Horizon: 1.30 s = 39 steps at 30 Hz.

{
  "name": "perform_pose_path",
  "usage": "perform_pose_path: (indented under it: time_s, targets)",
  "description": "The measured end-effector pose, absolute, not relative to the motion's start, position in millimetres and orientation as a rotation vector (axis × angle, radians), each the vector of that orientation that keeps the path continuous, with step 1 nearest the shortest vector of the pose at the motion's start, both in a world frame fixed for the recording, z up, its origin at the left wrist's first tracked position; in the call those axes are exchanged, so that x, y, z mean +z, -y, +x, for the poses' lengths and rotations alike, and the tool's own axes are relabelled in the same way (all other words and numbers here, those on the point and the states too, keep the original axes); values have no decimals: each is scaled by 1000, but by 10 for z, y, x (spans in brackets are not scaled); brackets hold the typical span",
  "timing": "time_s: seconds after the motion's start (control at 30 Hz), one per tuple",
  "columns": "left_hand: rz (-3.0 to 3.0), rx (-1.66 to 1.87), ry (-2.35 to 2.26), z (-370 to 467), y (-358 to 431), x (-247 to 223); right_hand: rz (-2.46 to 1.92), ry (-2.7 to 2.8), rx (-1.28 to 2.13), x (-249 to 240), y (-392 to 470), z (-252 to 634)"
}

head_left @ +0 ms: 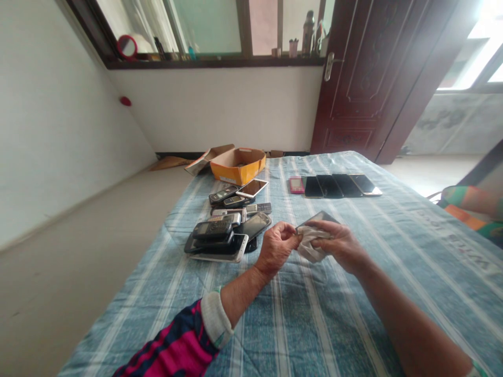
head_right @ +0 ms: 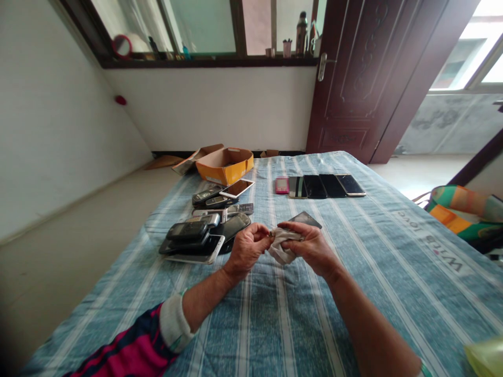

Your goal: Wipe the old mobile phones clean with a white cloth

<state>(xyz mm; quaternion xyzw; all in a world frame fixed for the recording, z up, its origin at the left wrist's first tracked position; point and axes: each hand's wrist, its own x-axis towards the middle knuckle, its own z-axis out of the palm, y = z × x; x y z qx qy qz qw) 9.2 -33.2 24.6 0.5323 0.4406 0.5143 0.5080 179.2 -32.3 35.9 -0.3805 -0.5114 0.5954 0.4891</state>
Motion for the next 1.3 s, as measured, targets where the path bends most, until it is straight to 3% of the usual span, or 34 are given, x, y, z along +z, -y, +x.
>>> perform_pose_path:
  time_s: [0.57,0.67,0.87,0.97,1.3]
  targets:
    - [1845,998,-946,113,445,296,-1031,1376,1305,346,290,1813]
    - [1903,1009,-1055,114,449,273,-1145,1465,1034,308,251,1864]
    - [2010,1214,-1394,72,360,181,-1509,1699,-45,192,186,2069]
    - [2155,1154,-1475,59,317,134,-1666,1915,-260,156,186,2077]
    - [2329,832,-1487,56,290,81,-1615,2386,218,366,464,1613]
